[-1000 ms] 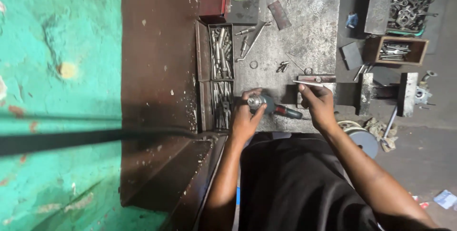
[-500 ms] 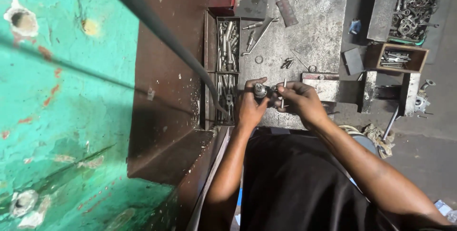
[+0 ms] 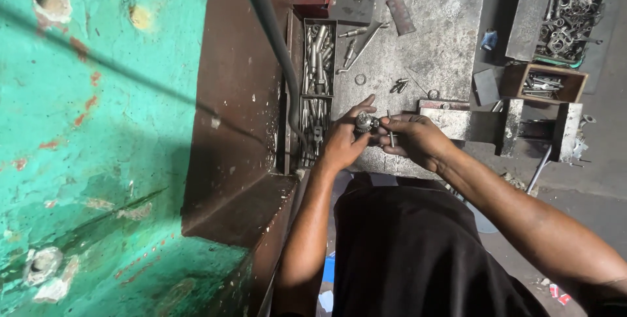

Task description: The person opens a small box and removes a metal component. They then use a power drill to tighten a screw on a metal assembly clamped in a vise. Finally, they use a wrench to tighten a bolt on a cylindrical part.

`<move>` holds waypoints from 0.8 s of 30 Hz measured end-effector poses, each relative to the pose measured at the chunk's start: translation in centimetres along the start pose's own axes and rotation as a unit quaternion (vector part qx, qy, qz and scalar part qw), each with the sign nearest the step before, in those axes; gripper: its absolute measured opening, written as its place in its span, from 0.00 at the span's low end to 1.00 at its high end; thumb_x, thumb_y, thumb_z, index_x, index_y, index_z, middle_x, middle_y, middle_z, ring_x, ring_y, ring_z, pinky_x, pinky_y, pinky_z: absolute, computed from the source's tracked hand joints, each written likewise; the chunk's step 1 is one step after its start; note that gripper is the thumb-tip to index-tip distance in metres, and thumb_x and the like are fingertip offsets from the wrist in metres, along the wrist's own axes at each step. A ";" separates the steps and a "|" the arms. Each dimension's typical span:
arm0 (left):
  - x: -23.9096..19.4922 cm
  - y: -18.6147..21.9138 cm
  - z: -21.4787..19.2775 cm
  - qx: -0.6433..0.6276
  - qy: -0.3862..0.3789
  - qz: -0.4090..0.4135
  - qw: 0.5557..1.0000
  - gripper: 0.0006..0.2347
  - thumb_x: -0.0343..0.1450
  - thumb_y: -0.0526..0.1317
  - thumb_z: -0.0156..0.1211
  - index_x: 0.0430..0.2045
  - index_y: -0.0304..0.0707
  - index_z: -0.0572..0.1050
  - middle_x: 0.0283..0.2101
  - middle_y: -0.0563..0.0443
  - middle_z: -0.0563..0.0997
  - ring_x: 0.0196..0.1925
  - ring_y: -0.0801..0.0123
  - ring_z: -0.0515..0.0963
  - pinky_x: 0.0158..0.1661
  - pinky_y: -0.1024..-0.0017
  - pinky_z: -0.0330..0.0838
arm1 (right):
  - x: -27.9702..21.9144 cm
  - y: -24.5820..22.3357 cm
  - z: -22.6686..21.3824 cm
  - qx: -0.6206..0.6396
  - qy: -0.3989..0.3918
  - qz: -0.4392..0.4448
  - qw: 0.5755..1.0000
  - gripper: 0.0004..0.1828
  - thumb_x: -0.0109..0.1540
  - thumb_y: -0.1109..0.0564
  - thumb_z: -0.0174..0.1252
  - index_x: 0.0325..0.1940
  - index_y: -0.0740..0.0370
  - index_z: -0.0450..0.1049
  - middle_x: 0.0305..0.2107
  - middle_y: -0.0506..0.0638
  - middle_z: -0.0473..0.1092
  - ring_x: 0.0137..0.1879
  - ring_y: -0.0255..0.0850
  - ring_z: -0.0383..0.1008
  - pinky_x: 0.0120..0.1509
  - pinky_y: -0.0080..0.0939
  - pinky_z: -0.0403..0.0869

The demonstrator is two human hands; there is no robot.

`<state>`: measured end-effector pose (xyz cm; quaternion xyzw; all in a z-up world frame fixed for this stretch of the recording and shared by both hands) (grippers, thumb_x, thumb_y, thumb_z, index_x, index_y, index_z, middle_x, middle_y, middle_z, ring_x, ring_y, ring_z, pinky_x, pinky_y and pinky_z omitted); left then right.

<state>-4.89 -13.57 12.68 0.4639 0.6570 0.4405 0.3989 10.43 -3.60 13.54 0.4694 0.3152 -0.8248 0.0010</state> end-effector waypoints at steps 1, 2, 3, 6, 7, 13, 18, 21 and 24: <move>0.0 0.1 -0.1 -0.006 -0.017 -0.002 1.000 0.25 0.67 0.23 0.61 0.59 0.43 0.66 0.75 0.50 0.63 0.72 0.52 0.68 0.69 0.57 0.65 | 0.2 0.4 0.0 0.009 -0.011 0.017 1.000 0.10 0.67 0.55 0.57 0.48 0.63 0.76 0.37 0.48 0.76 0.41 0.36 0.77 0.48 0.37 0.79; -0.2 -0.2 0.2 -0.006 -0.016 -0.004 1.000 0.25 0.67 0.23 0.61 0.59 0.43 0.66 0.75 0.50 0.63 0.72 0.52 0.68 0.69 0.57 0.65 | 0.6 0.8 -0.2 0.009 -0.012 0.019 1.000 0.10 0.67 0.55 0.57 0.48 0.63 0.76 0.37 0.48 0.76 0.41 0.36 0.77 0.48 0.37 0.79; -0.1 -0.4 0.4 -0.020 -0.007 0.016 1.000 0.28 0.66 0.21 0.59 0.61 0.43 0.65 0.75 0.50 0.62 0.73 0.51 0.66 0.70 0.57 0.65 | 1.0 1.2 -0.5 0.029 -0.006 0.034 0.999 0.09 0.68 0.55 0.56 0.49 0.62 0.75 0.38 0.48 0.75 0.42 0.36 0.77 0.50 0.37 0.79; 0.0 0.3 0.8 -0.030 0.028 0.030 0.999 0.30 0.64 0.19 0.56 0.63 0.42 0.63 0.74 0.47 0.64 0.70 0.52 0.70 0.65 0.60 0.70 | 1.0 0.9 -0.1 0.068 0.006 0.042 0.997 0.09 0.68 0.56 0.54 0.49 0.62 0.74 0.39 0.48 0.75 0.44 0.36 0.78 0.53 0.37 0.79; 0.0 0.7 0.7 -0.025 0.053 0.024 0.998 0.31 0.63 0.18 0.55 0.62 0.42 0.63 0.73 0.45 0.66 0.66 0.53 0.74 0.59 0.63 0.77 | 0.8 0.5 0.3 0.085 0.013 0.033 0.996 0.10 0.68 0.56 0.53 0.49 0.63 0.73 0.39 0.48 0.75 0.45 0.36 0.79 0.55 0.37 0.80; 0.6 1.3 1.9 0.045 0.132 -0.033 0.990 0.29 0.69 0.25 0.58 0.68 0.40 0.61 0.46 0.45 0.78 0.41 0.67 0.81 0.33 0.77 0.79 | 0.7 -0.4 0.8 0.052 -0.006 0.037 0.998 0.14 0.69 0.52 0.52 0.49 0.65 0.74 0.38 0.51 0.76 0.45 0.38 0.79 0.54 0.38 0.80; 1.6 -5.1 5.8 -0.265 0.192 0.032 0.944 0.13 0.81 0.34 0.54 0.59 0.26 0.68 0.36 0.49 0.78 0.33 0.74 0.80 0.34 0.77 0.81 | 0.6 -3.5 1.7 -0.107 -0.021 0.080 0.991 0.16 0.68 0.49 0.50 0.42 0.65 0.73 0.29 0.55 0.76 0.33 0.43 0.79 0.44 0.47 0.82; 1.4 2.4 2.3 0.045 0.275 0.075 0.957 0.22 0.69 0.30 0.64 0.59 0.29 0.67 0.42 0.45 0.80 0.40 0.69 0.81 0.39 0.73 0.80 | 0.7 -5.5 1.8 -0.247 -0.032 0.112 0.962 0.23 0.69 0.43 0.43 0.43 0.66 0.73 0.25 0.54 0.73 0.29 0.42 0.76 0.38 0.44 0.79; 1.4 -1.6 4.0 0.139 0.258 0.038 0.955 0.20 0.65 0.33 0.71 0.49 0.31 0.70 0.42 0.45 0.79 0.40 0.67 0.80 0.38 0.69 0.78 | 1.0 -6.4 1.6 -0.311 -0.013 0.117 0.943 0.32 0.71 0.35 0.34 0.44 0.66 0.69 0.22 0.50 0.67 0.23 0.39 0.69 0.28 0.39 0.73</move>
Point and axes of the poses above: each hand's wrist, its own x-axis towards the middle knuckle, its own z-axis out of the palm, y = z × x, the point moved 4 cm from there along x, towards the middle knuckle
